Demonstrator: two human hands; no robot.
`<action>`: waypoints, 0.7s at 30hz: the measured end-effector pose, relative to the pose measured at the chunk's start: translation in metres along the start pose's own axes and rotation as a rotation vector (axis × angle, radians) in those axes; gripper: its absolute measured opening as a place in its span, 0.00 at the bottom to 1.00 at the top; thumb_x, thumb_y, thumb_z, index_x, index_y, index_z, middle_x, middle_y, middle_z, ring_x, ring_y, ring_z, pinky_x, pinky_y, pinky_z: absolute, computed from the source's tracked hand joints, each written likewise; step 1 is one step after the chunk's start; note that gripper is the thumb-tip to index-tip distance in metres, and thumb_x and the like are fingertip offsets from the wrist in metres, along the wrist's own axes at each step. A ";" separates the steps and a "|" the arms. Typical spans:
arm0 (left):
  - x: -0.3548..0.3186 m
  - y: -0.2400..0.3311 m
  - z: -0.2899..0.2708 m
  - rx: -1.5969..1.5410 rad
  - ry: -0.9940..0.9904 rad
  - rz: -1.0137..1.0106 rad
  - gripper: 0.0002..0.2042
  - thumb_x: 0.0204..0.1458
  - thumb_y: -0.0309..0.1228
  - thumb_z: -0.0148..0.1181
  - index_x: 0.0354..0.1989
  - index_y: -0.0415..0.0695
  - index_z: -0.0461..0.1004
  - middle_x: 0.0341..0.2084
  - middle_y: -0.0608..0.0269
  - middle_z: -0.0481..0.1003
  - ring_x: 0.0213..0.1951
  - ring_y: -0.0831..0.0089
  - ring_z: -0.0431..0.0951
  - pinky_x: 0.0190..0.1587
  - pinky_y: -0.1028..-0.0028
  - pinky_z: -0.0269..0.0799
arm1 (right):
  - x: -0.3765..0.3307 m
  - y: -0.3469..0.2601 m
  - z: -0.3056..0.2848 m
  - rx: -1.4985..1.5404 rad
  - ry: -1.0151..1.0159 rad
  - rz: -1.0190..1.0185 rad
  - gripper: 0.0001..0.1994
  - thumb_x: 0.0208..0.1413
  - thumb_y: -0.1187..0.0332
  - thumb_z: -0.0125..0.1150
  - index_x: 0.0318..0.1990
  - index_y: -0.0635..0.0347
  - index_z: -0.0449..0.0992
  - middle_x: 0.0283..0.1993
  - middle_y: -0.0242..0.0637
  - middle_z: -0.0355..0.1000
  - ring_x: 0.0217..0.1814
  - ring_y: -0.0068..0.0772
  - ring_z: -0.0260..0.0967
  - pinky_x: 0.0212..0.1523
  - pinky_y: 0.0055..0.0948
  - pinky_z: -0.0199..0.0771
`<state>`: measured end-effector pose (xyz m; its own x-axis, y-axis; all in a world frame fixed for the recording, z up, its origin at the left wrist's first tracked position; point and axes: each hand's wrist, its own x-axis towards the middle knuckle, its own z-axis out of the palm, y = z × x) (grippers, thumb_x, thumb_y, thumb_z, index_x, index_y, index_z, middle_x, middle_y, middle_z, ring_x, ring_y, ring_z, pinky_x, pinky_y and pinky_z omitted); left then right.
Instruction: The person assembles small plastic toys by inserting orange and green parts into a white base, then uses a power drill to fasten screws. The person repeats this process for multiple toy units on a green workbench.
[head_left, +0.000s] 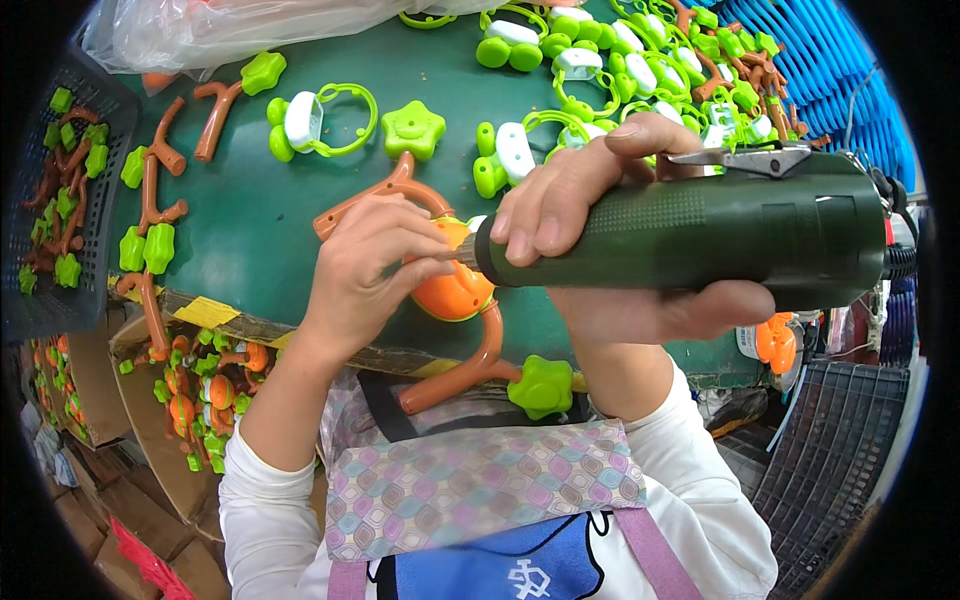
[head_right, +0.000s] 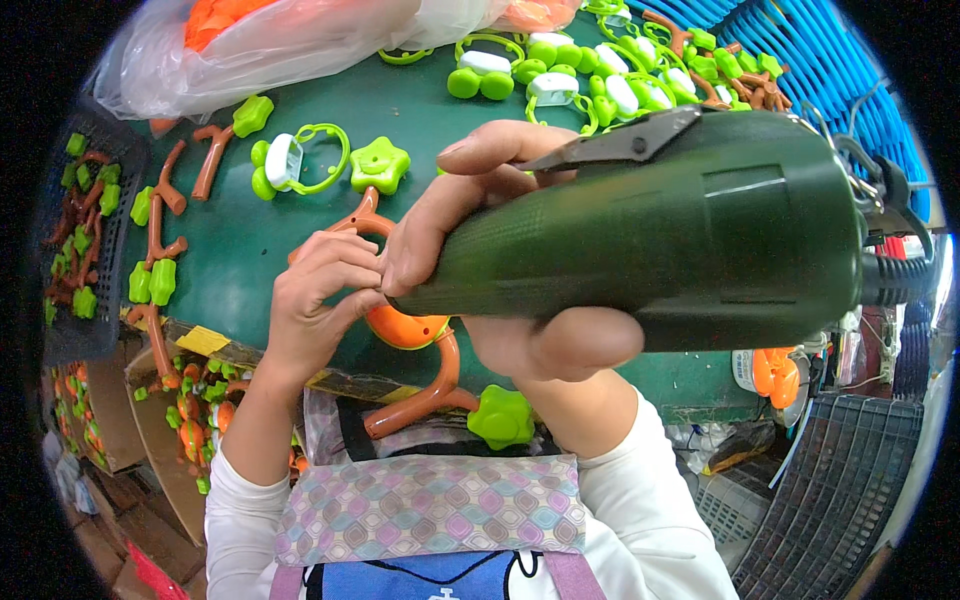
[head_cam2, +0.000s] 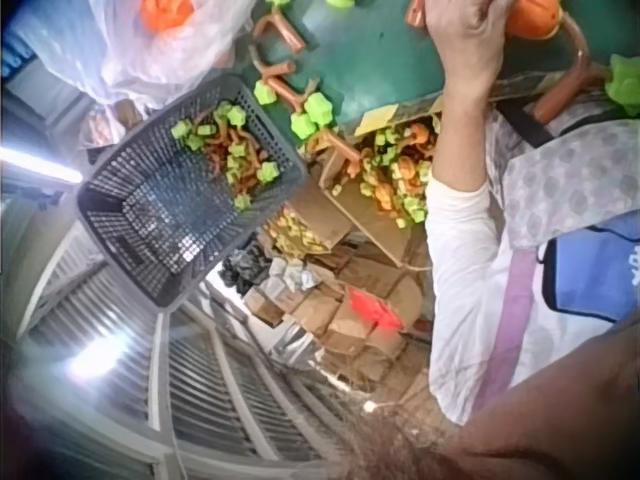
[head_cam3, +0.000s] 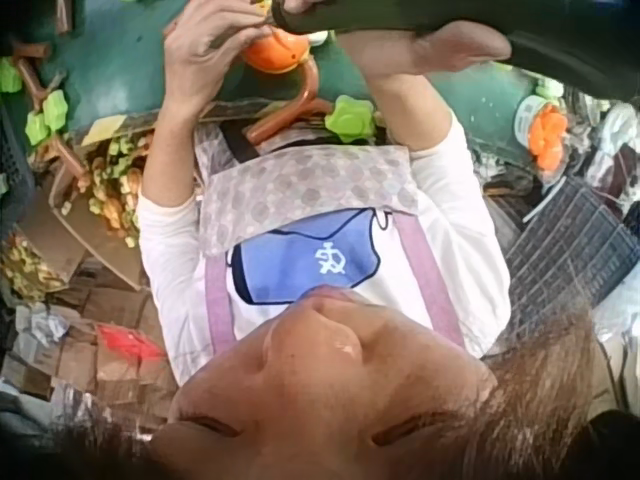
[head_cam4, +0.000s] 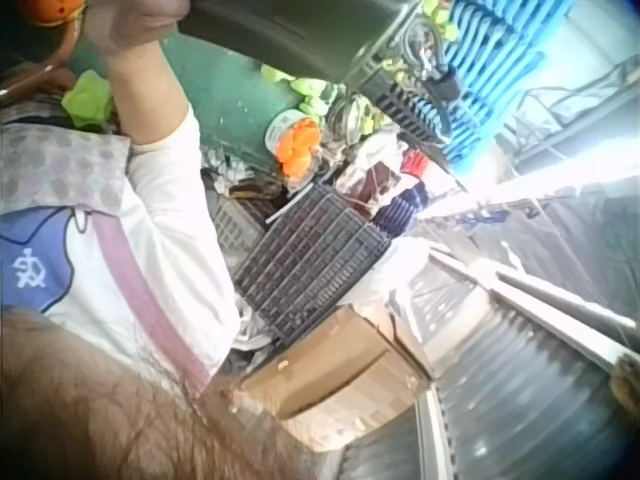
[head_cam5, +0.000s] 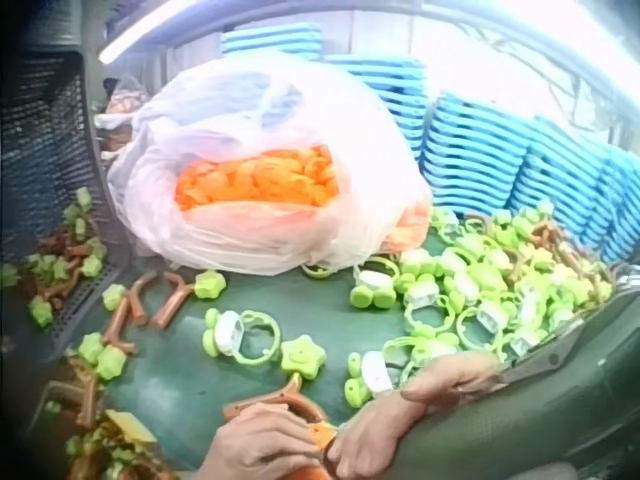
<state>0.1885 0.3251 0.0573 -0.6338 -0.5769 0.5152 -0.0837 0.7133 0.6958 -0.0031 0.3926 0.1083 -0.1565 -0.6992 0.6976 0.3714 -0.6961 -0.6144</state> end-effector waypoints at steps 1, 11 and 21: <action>-0.002 0.000 -0.001 0.031 0.005 0.011 0.10 0.39 0.24 0.74 0.30 0.42 0.80 0.32 0.64 0.79 0.42 0.63 0.78 0.47 0.65 0.75 | 0.000 0.001 0.002 0.011 -0.001 0.012 0.57 0.42 0.18 0.53 0.62 0.66 0.61 0.30 0.42 0.73 0.31 0.38 0.74 0.35 0.37 0.78; -0.045 -0.002 0.048 -0.342 0.062 -0.431 0.49 0.38 0.39 0.81 0.69 0.38 0.57 0.65 0.48 0.58 0.65 0.53 0.61 0.68 0.59 0.58 | -0.007 0.007 0.028 -0.214 0.069 0.404 0.51 0.44 0.23 0.58 0.56 0.66 0.63 0.30 0.45 0.74 0.30 0.37 0.74 0.35 0.35 0.78; -0.051 -0.009 0.055 -0.096 -0.068 -0.249 0.49 0.42 0.32 0.73 0.73 0.39 0.49 0.64 0.47 0.58 0.67 0.48 0.57 0.69 0.56 0.54 | -0.028 0.036 0.025 0.035 0.019 0.382 0.41 0.51 0.41 0.67 0.60 0.68 0.63 0.35 0.40 0.73 0.34 0.29 0.71 0.40 0.29 0.74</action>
<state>0.1795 0.3694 -0.0027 -0.6537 -0.6991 0.2897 -0.1720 0.5101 0.8427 0.0380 0.3913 0.0755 -0.0179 -0.9102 0.4137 0.4376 -0.3792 -0.8153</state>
